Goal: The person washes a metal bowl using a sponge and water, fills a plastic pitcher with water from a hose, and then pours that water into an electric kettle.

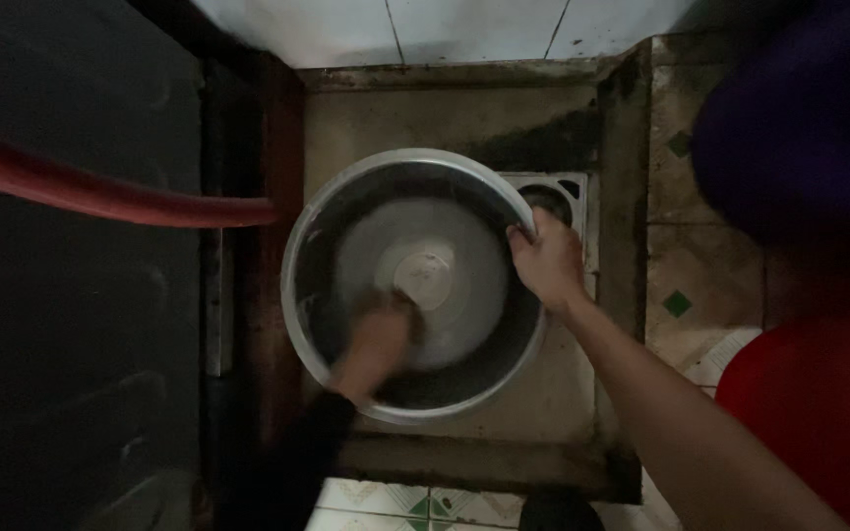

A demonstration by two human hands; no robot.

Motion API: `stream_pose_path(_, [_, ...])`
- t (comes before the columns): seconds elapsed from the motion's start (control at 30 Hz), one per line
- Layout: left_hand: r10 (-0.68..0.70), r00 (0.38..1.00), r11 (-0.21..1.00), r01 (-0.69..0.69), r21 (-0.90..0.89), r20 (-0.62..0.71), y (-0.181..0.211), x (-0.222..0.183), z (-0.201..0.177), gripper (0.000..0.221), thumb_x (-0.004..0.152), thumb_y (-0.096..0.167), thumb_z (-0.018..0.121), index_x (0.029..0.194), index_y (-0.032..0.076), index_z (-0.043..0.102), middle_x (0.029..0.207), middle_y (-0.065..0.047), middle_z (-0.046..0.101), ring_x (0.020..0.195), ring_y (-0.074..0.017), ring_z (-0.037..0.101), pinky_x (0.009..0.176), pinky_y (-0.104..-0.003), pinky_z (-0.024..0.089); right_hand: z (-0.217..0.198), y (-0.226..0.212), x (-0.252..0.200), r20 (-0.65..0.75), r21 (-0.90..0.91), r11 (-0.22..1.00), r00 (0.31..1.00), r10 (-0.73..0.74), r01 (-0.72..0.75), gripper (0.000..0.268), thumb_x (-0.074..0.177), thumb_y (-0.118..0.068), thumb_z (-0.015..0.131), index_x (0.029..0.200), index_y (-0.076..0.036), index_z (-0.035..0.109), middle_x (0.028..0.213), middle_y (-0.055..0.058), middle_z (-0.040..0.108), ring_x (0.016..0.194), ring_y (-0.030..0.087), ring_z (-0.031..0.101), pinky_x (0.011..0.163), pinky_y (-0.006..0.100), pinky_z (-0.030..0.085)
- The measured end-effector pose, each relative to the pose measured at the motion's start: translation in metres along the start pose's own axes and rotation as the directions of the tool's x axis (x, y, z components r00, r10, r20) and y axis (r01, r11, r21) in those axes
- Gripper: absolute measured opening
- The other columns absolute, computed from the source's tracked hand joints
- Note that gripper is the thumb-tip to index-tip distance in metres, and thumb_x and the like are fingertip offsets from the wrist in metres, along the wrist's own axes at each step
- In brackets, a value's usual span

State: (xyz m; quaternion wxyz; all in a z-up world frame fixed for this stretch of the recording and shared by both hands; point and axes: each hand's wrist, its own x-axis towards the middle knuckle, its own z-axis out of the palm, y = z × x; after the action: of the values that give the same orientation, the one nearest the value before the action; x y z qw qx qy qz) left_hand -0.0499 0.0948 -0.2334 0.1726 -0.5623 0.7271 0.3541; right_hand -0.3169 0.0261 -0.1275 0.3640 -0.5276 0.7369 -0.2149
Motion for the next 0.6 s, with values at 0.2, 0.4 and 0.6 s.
stream_pose_path(0.2, [0.241,0.894,0.936,-0.113,0.332,-0.377,0.040,0.069,0.005,0.040,0.104,0.013,0.061,0.141,0.001,0.056,0.139,-0.024,0.057,0.127,-0.0383,0.059,0.110,-0.048,0.049,-0.003,-0.004,0.006,0.073,-0.091,0.994,0.995,0.070,-0.063,0.026,0.100,-0.026,0.066,0.106,-0.001,0.066,0.075,0.016,0.067,0.065,0.025,0.064,0.064,0.042,0.051])
stream_pose_path(0.4, [0.064,0.997,0.988,-0.070,0.140,0.046,0.010,0.013,-0.009,0.051,0.095,0.020,0.062,0.142,0.003,0.050,0.151,-0.027,0.040,0.131,-0.0426,0.049,0.105,-0.049,0.046,-0.007,-0.014,0.000,0.060,-0.020,0.998,0.996,0.060,-0.059,0.022,0.097,-0.024,0.065,0.106,-0.004,0.068,0.076,0.012,0.070,0.064,0.022,0.065,0.063,0.042,0.051])
stream_pose_path(0.6, [-0.004,0.996,0.994,-0.006,-0.107,-0.093,0.030,0.095,-0.002,0.040,0.106,0.012,0.047,0.146,0.002,0.050,0.152,-0.027,0.046,0.128,-0.0438,0.057,0.107,-0.053,0.047,-0.009,-0.015,0.000,0.066,-0.076,0.996,0.997,0.048,-0.042,0.023,0.099,-0.025,0.065,0.107,-0.004,0.069,0.077,0.014,0.070,0.067,0.026,0.067,0.066,0.043,0.052])
